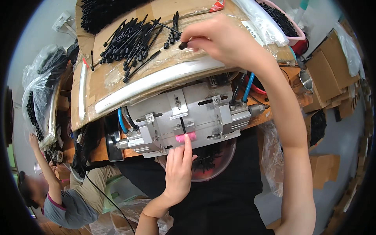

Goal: The person repeatedly picks up black cable ties from a cardboard box and inserts them into a metal jig on the table. They use a pink tool to secure or adjust the ties within the jig, then remove the ties and place them into a pink bowl below. The process is repeated continuously throughout the clip.

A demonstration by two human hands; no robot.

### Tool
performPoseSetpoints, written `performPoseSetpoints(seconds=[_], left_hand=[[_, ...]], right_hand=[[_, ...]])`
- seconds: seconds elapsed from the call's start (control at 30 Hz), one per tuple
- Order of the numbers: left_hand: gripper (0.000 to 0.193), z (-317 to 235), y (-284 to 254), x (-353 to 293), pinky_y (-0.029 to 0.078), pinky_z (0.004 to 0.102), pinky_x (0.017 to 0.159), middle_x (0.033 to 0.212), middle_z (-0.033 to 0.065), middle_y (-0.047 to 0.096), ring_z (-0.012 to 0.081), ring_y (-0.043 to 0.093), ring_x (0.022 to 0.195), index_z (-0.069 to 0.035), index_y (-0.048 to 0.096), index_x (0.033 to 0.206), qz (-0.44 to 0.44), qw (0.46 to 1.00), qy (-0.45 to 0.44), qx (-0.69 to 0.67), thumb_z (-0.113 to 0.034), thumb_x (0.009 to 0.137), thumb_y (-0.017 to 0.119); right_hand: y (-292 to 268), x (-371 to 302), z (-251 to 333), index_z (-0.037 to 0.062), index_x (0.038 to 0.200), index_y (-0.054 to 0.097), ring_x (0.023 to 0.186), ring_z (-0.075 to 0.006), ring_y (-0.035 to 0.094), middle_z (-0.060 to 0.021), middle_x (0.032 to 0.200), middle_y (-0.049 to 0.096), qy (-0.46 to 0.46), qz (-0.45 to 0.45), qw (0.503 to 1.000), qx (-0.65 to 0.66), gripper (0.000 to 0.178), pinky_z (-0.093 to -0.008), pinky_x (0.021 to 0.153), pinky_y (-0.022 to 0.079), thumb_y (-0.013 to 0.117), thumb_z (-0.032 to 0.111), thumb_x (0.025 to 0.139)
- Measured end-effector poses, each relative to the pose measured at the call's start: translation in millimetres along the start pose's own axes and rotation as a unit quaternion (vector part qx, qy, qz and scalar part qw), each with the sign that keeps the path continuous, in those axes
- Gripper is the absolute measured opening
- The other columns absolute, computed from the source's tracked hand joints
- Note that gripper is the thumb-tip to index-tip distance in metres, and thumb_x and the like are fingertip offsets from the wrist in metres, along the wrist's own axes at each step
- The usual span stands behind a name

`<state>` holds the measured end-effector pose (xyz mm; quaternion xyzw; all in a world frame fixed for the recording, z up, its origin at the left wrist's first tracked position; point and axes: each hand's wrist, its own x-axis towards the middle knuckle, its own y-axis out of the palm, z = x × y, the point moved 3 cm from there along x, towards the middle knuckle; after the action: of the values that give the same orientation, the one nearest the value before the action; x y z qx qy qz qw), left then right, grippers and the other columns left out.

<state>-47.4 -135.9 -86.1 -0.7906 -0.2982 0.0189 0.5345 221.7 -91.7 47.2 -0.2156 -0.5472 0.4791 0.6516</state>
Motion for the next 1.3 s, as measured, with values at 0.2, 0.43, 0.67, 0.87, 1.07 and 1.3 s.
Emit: performPoseSetpoints(seconds=[0.2,0.43,0.67,0.87,1.07,1.3], left_hand=[[0.067,8.8,-13.9,2.0,0.046,0.0393,0.080,0.096,0.0121,0.054,0.0286,0.053,0.088,0.003,0.046,0.140,0.000,1.000,-0.013,-0.008,0.000,0.078,0.072],[0.020,64.4,-106.0,118.0,0.040,0.0386,0.093,0.105,0.0124,0.058,0.0297,0.053,0.102,-0.007,0.066,0.108,-0.208,0.975,-0.004,0.079,-0.001,0.091,0.058],[0.008,91.7,-128.5,146.2,0.049,0.0351,0.073,0.090,0.0129,0.059,0.0277,0.061,0.079,0.001,0.064,0.095,-0.024,0.995,-0.001,-0.098,0.000,0.089,0.059],[0.029,59.0,-112.3,97.6,0.048,0.0376,0.076,0.092,0.0122,0.062,0.0292,0.059,0.089,-0.004,0.065,0.105,-0.107,0.989,0.051,-0.089,0.006,0.078,0.065],[0.065,10.9,-36.8,4.9,0.046,0.0328,0.076,0.094,0.0104,0.056,0.0231,0.053,0.082,0.008,0.047,0.139,-0.064,0.996,0.054,0.011,0.004,0.076,0.064],[0.071,5.2,1.3,-1.3,0.047,0.0317,0.080,0.100,0.0105,0.052,0.0232,0.052,0.087,0.010,0.040,0.142,-0.001,0.998,0.028,0.056,0.005,0.073,0.060]], right_hand=[[11.8,-80.2,80.8,-0.0012,0.110,0.070,0.071,-0.0125,0.068,-0.0100,0.091,0.073,0.144,-0.097,0.969,0.176,0.038,-0.0231,0.058,0.052,0.078,-0.001,0.072],[117.6,-169.6,139.0,-0.0093,0.127,0.056,0.063,-0.0203,0.064,-0.0112,0.079,0.067,0.137,-0.104,0.981,0.088,0.060,-0.0293,0.055,0.051,0.080,0.000,0.073],[138.8,-158.9,135.8,-0.0046,0.133,0.053,0.063,-0.0200,0.065,-0.0093,0.077,0.066,0.120,-0.092,0.982,0.112,0.063,-0.0312,0.054,0.049,0.079,0.008,0.077],[80.6,-119.2,120.4,0.0004,0.124,0.062,0.056,-0.0161,0.059,-0.0044,0.079,0.062,0.056,-0.047,0.997,0.001,0.057,-0.0278,0.046,0.045,0.080,0.024,0.076],[50.3,27.1,-6.3,0.0032,0.113,0.056,0.088,-0.0371,0.064,-0.0195,0.085,0.064,0.065,-0.154,0.966,-0.197,0.032,-0.0457,0.077,0.050,0.069,0.013,0.086],[14.4,24.0,-26.3,0.0032,0.108,0.065,0.066,-0.0066,0.049,-0.0004,0.078,0.059,0.184,-0.076,0.979,0.045,0.018,-0.0240,0.059,0.040,0.059,0.010,0.093]])
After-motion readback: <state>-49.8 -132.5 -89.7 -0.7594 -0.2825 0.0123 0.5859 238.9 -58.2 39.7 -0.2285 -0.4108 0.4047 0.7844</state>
